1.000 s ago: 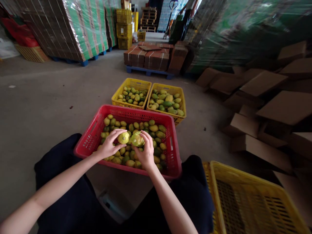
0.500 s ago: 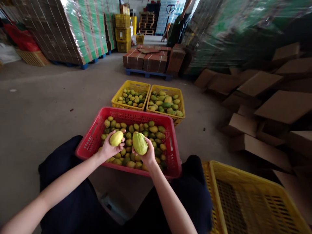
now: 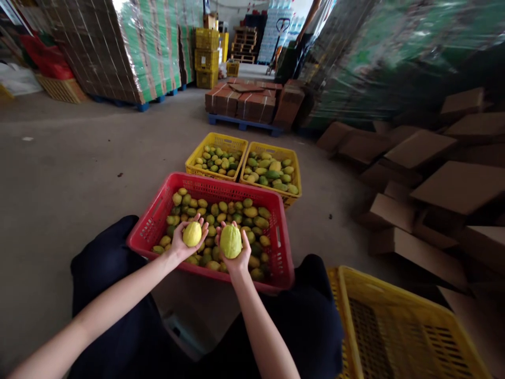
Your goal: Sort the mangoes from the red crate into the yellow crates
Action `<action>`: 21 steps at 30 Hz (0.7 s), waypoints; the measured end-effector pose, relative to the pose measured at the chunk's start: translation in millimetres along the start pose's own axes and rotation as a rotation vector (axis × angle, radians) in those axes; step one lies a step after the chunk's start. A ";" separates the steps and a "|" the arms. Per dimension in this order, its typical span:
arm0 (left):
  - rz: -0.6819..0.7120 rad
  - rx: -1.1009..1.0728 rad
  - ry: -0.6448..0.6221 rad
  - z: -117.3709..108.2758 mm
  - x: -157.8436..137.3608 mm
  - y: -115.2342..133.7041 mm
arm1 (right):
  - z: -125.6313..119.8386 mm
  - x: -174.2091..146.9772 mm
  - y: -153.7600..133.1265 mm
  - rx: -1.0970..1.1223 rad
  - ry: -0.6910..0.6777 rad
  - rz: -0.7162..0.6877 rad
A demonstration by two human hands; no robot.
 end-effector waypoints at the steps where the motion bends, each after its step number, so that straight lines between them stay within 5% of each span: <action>1: -0.010 0.006 0.015 -1.7 0.9 -3.4 | -1.0 0.7 0.4 -0.004 0.016 -0.014; 21: -0.009 -0.018 0.062 -8.4 9.6 -9.3 | -5.4 4.0 11.1 0.022 0.095 0.008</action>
Point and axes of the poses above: each hand's wrist, its own x-axis towards the middle knuckle, its own z-axis out of the palm, y = z × x, the point moved 7 cm from there along x, towards the middle knuckle, and after that the axes turned 8 degrees about -z, right-handed, at the moved point
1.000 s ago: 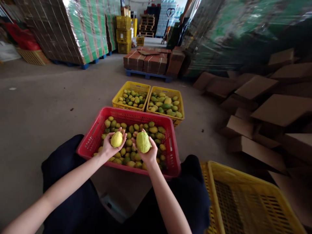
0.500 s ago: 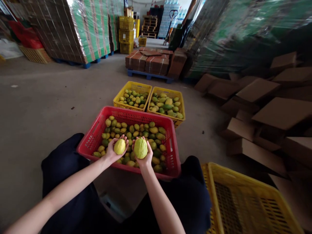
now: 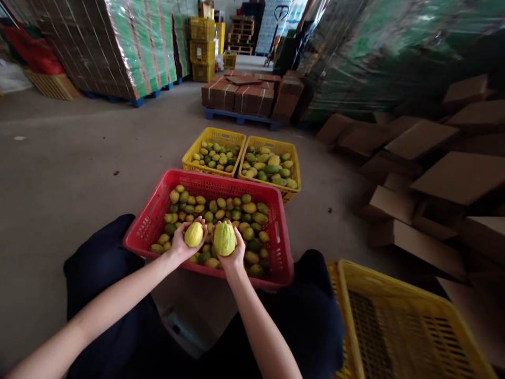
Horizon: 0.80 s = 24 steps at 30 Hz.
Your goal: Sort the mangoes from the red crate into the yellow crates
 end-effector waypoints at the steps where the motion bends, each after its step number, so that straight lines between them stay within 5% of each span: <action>1: -0.008 0.011 -0.004 0.8 0.0 -0.5 | -0.4 -0.1 0.4 -0.002 0.002 0.002; 7: -0.006 0.083 -0.026 6.6 -1.3 -1.8 | -0.4 -0.7 0.7 -0.005 0.007 0.002; 15: 0.085 -0.025 0.142 -3.7 2.4 3.2 | -15.4 2.9 1.1 -0.017 0.170 -0.001; 24: 0.077 0.033 0.121 -7.4 7.4 2.4 | -8.1 4.5 5.3 -0.072 0.092 0.040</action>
Point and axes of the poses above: each hand's wrist, its own x-axis towards the middle knuckle, its own z-axis out of the palm, y = z × x, the point moved 7 cm from there along x, towards the middle knuckle, and after that the axes turned 8 degrees about -z, right-handed, at the moved point
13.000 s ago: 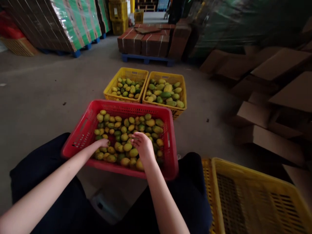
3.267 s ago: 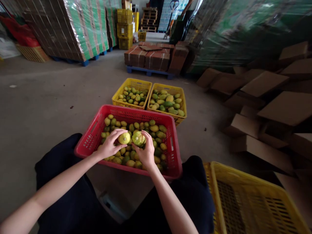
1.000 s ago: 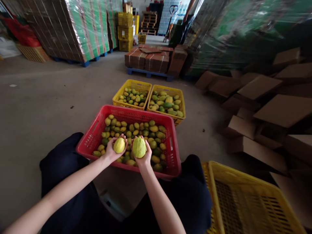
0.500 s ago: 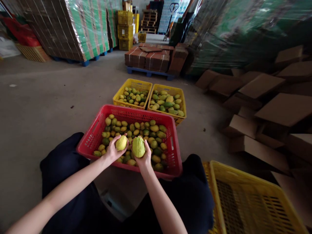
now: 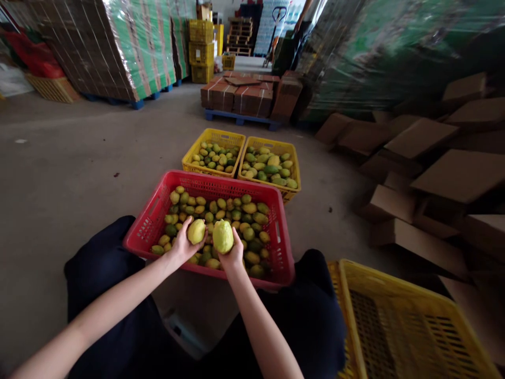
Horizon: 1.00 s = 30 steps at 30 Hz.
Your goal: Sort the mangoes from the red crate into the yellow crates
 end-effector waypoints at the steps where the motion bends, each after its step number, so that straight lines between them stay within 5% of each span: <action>1: 0.021 -0.001 0.013 0.1 -0.5 1.8 | -0.5 1.4 0.3 -0.008 -0.008 -0.009; 9: -0.068 0.147 -0.084 1.9 1.7 -3.1 | -13.8 9.2 10.1 -0.096 -0.020 -0.006; 19: -0.142 0.163 -0.132 13.7 -4.9 1.7 | 10.9 -10.0 -0.8 -0.042 -0.108 0.027; 30: -0.234 0.185 -0.001 7.7 -2.1 -4.3 | -13.0 -9.0 8.5 -0.184 0.176 0.242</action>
Point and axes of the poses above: each hand's wrist, its own x-axis towards the middle knuckle, its own z-axis out of the palm, y = z × x, the point moved 7 cm from there along x, towards the middle knuckle, and after that the axes turned 8 degrees about -z, right-handed, at the moved point
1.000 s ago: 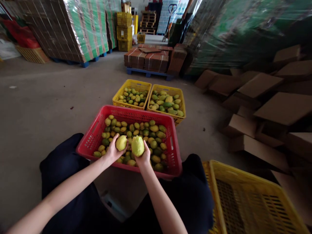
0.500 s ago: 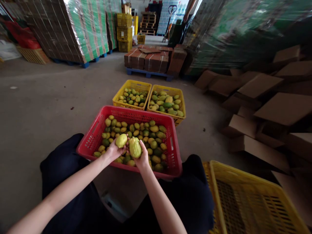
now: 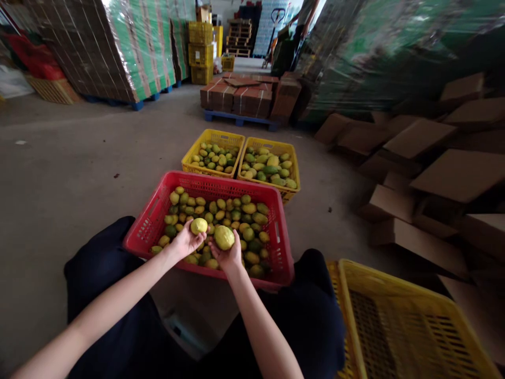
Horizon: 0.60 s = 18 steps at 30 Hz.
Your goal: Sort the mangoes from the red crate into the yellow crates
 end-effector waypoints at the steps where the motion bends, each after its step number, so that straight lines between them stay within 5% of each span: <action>1: 0.003 0.025 0.011 -0.6 0.7 -0.5 | -1.2 0.1 0.4 -0.017 0.010 0.011; 12: 0.106 0.179 0.067 -4.3 4.1 8.0 | -1.4 4.1 -8.3 -0.016 -0.033 -0.002; 15: 0.259 0.261 0.012 2.0 -0.9 18.6 | -3.0 9.9 -21.5 -0.113 -0.075 -0.166; 18: 0.588 0.533 -0.043 11.8 -11.5 37.6 | -4.4 8.1 -42.1 -0.284 -0.071 -0.492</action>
Point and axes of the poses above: each hand's wrist, its own x-axis towards the middle knuckle, its own z-axis out of the palm, y = z × x, the point moved 7 cm from there along x, towards the middle knuckle, and after that the axes turned 8 degrees about -z, right-handed, at the moved point
